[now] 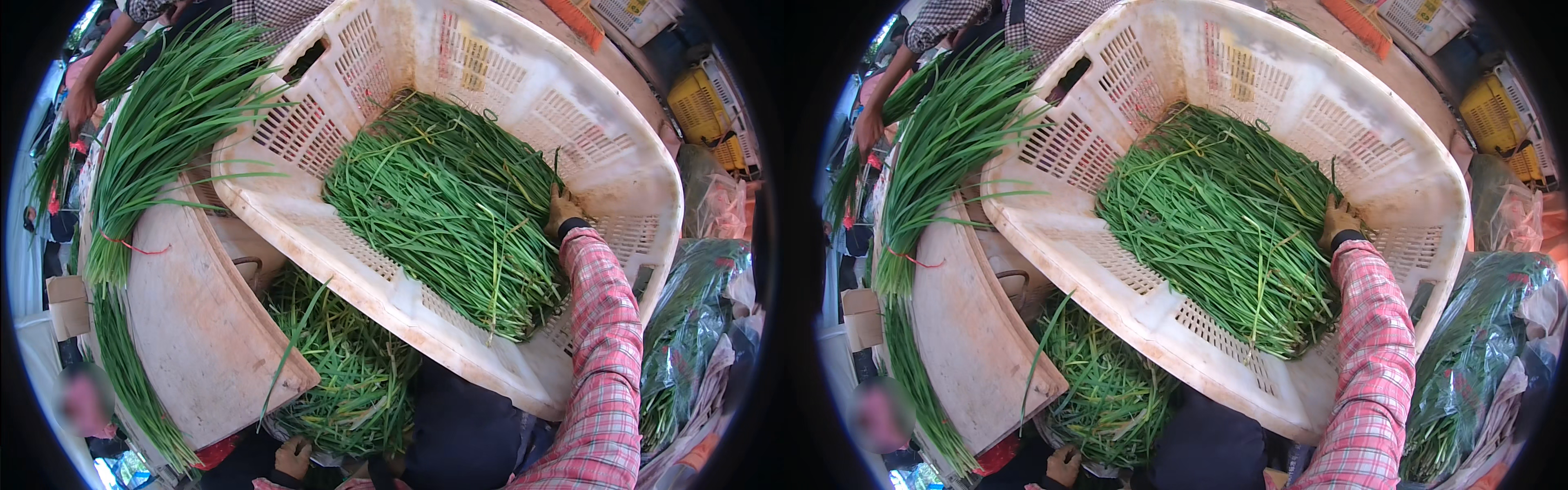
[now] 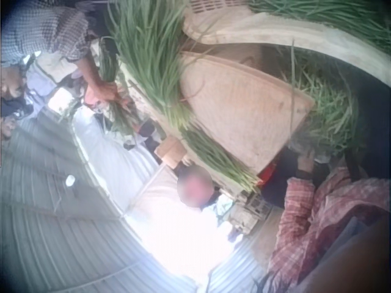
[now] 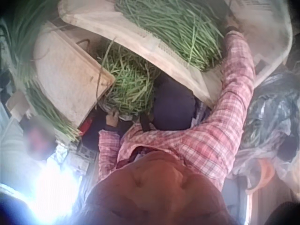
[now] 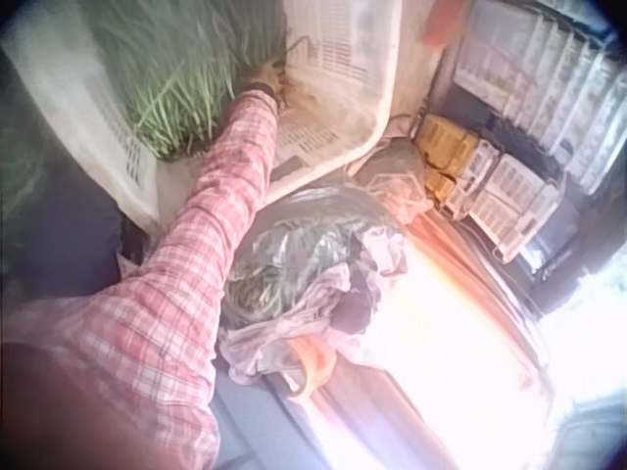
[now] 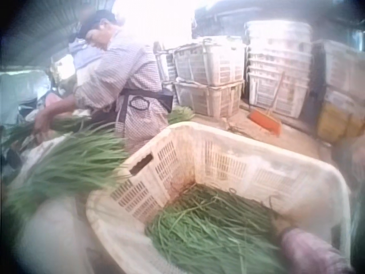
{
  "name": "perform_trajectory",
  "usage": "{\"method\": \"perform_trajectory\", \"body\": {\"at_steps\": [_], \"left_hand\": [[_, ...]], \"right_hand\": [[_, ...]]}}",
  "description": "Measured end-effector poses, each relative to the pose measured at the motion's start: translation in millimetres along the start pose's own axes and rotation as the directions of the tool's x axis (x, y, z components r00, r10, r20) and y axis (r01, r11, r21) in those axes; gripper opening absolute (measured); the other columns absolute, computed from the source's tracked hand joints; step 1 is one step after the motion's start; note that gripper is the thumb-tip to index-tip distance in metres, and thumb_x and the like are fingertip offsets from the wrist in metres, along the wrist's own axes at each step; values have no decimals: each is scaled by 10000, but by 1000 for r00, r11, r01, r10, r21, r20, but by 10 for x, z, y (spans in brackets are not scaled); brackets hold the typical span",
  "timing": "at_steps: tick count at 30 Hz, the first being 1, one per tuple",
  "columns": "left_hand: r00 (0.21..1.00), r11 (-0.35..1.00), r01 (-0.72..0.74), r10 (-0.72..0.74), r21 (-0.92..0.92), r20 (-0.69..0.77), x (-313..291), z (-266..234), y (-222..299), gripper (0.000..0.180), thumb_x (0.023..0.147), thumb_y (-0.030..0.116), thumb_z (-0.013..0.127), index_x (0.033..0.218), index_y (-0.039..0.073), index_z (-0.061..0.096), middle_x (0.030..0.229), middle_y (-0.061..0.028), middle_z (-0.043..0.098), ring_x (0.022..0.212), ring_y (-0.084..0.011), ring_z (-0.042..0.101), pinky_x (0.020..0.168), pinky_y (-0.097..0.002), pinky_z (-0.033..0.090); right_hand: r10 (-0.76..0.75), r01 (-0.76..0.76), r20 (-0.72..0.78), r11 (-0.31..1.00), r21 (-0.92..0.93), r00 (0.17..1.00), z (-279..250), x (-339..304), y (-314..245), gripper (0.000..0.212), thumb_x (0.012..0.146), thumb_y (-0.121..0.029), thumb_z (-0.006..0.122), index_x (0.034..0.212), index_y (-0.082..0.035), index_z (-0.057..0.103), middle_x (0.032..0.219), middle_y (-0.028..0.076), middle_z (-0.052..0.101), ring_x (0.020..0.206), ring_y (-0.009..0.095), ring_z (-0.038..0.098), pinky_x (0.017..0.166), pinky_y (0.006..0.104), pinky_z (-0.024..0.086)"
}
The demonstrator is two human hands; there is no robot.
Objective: The person bunches green chives by hand, secures the bundle with a red tie, and places the bundle into a plastic crate.
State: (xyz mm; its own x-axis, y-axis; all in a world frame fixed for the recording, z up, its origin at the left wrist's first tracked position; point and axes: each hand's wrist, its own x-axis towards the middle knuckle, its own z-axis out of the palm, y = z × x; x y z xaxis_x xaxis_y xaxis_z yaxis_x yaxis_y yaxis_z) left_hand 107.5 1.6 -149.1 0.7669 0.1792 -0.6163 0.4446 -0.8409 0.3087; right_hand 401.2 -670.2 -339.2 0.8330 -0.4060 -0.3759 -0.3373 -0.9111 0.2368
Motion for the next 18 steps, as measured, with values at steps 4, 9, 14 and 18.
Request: {"method": "perform_trajectory", "body": {"at_steps": [4, 9, 14, 18], "left_hand": [[996, 997, 78, -79, 26, 34, 60, 20, 90, 216, 759, 164, 666, 906, 6, 657, 780, -194, 658, 740, -348, 655, 668, -409, 516], [998, 998, -55, 55, -23, 7, 63, 35, -51, 226, 767, 174, 659, 911, 1, 655, 782, -207, 654, 748, -350, 656, 669, -401, 517], [993, 984, -121, 119, -132, -16, -15, -83, 136, 234, 783, 156, 656, 941, -17, 660, 812, -183, 678, 763, -277, 680, 684, -361, 527], [976, 939, -17, 90, -343, 198, -29, -390, 508, 267, 824, 87, 606, 1046, -61, 628, 857, -131, 693, 780, -190, 666, 730, -298, 527]], "right_hand": [[-22, -3, 178, 990, 139, 984, -206, 18, 33, 954, 664, -171, 682, 1452, -16, 167, 1179, 237, 576, 1103, 354, 569, 946, 435, 439], [32, -64, 145, 974, 217, 989, -408, -130, -2, 777, 656, -174, 695, 1336, 9, 367, 1081, 261, 613, 1037, 388, 595, 898, 416, 477], [-176, 147, 123, 966, 213, 977, -1206, -170, -64, 640, 595, -214, 761, 1132, 50, 535, 973, 250, 650, 963, 358, 635, 805, 403, 518], [-404, 316, 259, 893, 321, 877, -1470, -568, 49, 577, 580, -332, 806, 994, 34, 642, 927, 197, 678, 825, 309, 675, 689, 393, 533]]}}
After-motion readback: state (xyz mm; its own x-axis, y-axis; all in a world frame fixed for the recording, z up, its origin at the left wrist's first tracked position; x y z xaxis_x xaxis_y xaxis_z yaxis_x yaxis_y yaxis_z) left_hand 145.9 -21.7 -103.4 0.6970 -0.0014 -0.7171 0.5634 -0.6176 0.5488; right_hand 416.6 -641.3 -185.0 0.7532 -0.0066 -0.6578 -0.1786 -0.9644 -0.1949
